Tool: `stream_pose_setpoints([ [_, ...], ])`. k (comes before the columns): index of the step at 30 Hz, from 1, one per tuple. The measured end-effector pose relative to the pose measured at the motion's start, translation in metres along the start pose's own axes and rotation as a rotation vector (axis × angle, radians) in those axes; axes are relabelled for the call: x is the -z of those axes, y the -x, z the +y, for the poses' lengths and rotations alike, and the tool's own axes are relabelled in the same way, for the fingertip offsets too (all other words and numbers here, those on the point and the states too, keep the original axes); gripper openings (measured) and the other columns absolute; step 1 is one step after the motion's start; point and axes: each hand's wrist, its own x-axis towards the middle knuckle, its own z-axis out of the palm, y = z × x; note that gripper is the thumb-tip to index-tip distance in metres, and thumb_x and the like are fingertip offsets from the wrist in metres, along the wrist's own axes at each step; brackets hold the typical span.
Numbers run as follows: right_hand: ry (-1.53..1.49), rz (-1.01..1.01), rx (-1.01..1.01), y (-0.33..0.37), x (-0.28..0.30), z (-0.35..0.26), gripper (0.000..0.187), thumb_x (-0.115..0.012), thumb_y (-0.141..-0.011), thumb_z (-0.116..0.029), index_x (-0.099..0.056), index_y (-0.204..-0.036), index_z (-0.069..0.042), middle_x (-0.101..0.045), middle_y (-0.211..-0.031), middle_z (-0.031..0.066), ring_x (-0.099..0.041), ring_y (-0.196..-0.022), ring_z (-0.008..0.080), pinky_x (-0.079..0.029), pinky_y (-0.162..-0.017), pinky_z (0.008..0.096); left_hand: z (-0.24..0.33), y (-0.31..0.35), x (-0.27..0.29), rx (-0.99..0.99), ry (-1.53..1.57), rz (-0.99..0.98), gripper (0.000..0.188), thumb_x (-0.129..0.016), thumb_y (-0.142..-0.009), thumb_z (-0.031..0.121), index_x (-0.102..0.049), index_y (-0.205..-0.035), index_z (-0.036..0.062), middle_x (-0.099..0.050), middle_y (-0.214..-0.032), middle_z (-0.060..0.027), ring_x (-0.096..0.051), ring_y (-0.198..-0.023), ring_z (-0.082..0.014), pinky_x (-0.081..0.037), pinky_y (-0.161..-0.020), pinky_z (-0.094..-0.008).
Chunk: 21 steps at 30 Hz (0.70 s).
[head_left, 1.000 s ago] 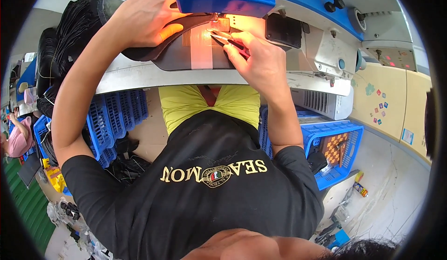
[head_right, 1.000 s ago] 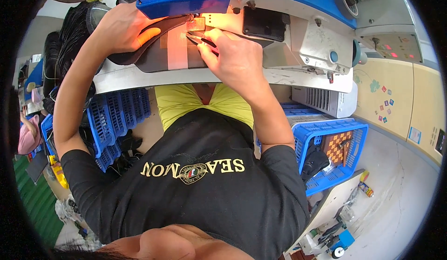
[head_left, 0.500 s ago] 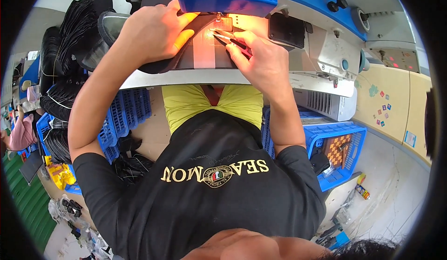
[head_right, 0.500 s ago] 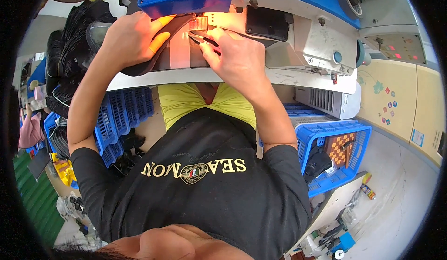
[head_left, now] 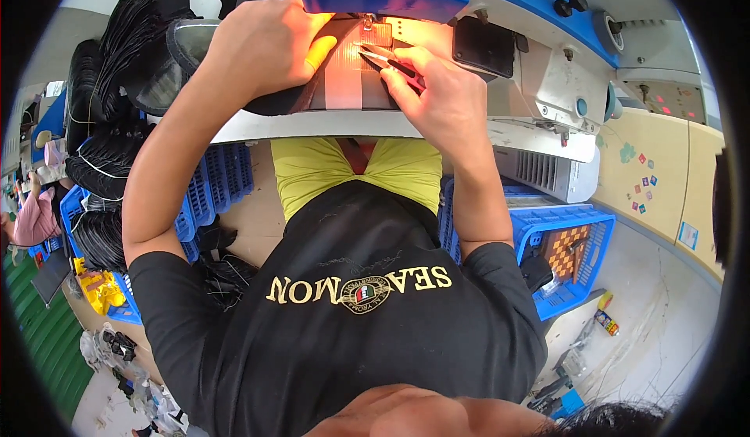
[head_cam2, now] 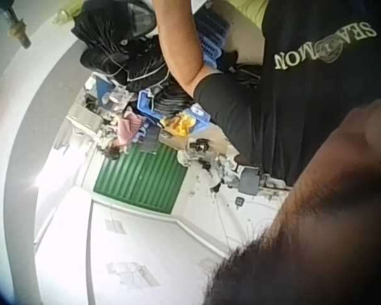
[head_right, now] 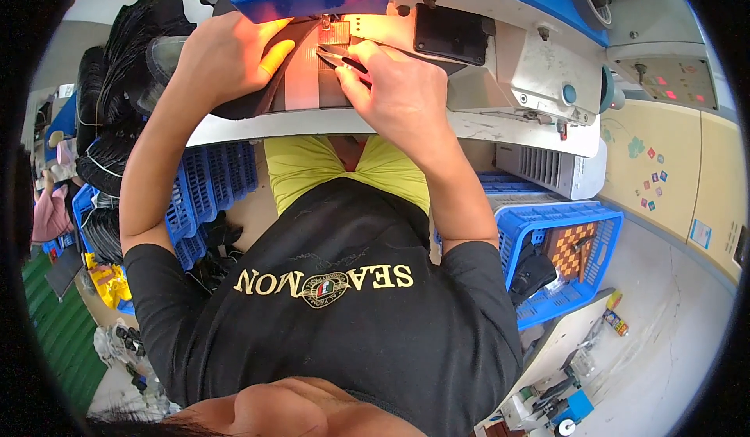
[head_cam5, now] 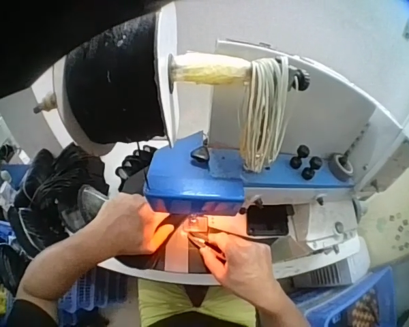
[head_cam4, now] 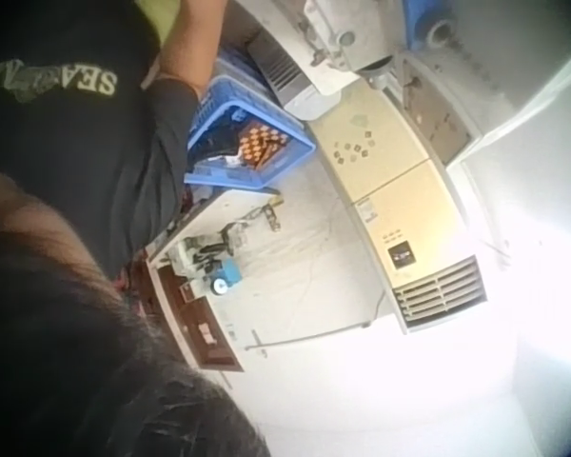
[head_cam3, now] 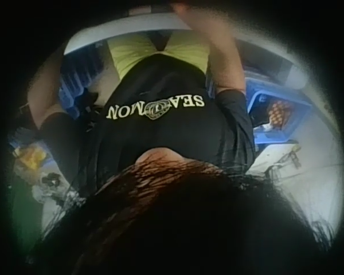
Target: Sewing together components of shoe uppers using an industrial sewing machine.
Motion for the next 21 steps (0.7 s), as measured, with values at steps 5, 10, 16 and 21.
stream_pose_setpoints([
  [5,0.024,-0.086,-0.071,0.001,0.004,-0.003,0.025,-0.078,-0.079,-0.024,-0.069,-0.097,-0.008,-0.07,-0.081,0.0092,-0.067,-0.068,0.0273,-0.052,-0.059,0.0362,-0.01,-0.009,-0.001,-0.021,0.103,0.069,0.029,-0.067,-0.085,0.036,-0.073,-0.098,0.0115,-0.065,-0.073,-0.0124,-0.064,-0.067,-0.0316,-0.05,-0.057,-0.0411],
  [10,0.014,-0.079,-0.07,0.0,0.003,-0.005,0.026,-0.078,-0.079,-0.024,-0.069,-0.097,-0.009,-0.07,-0.08,0.0092,-0.067,-0.068,0.0274,-0.052,-0.06,0.0366,-0.029,-0.011,-0.001,0.012,0.038,-0.019,0.026,-0.068,-0.085,0.034,-0.07,-0.096,0.0103,-0.067,-0.086,-0.0121,-0.066,-0.075,-0.0328,-0.053,-0.064,-0.0424],
  [16,0.025,-0.05,-0.069,-0.002,-0.002,-0.007,0.026,-0.077,-0.079,-0.026,-0.07,-0.097,-0.009,-0.07,-0.08,0.0091,-0.068,-0.069,0.0276,-0.052,-0.06,0.0367,-0.012,0.022,0.007,0.105,-0.006,-0.103,0.039,-0.063,-0.089,0.037,-0.066,-0.122,0.0165,-0.06,-0.089,-0.0107,-0.066,-0.073,-0.0298,-0.053,-0.062,-0.0399],
  [21,0.157,-0.018,-0.004,-0.013,-0.014,-0.016,0.024,-0.073,-0.083,-0.031,-0.071,-0.095,-0.011,-0.069,-0.075,0.0076,-0.067,-0.066,0.0282,-0.052,-0.057,0.0379,0.007,0.03,0.018,0.216,0.002,-0.17,0.041,-0.062,-0.09,0.036,-0.064,-0.127,0.0177,-0.058,-0.09,-0.0102,-0.065,-0.07,-0.0321,-0.053,-0.062,-0.0405],
])
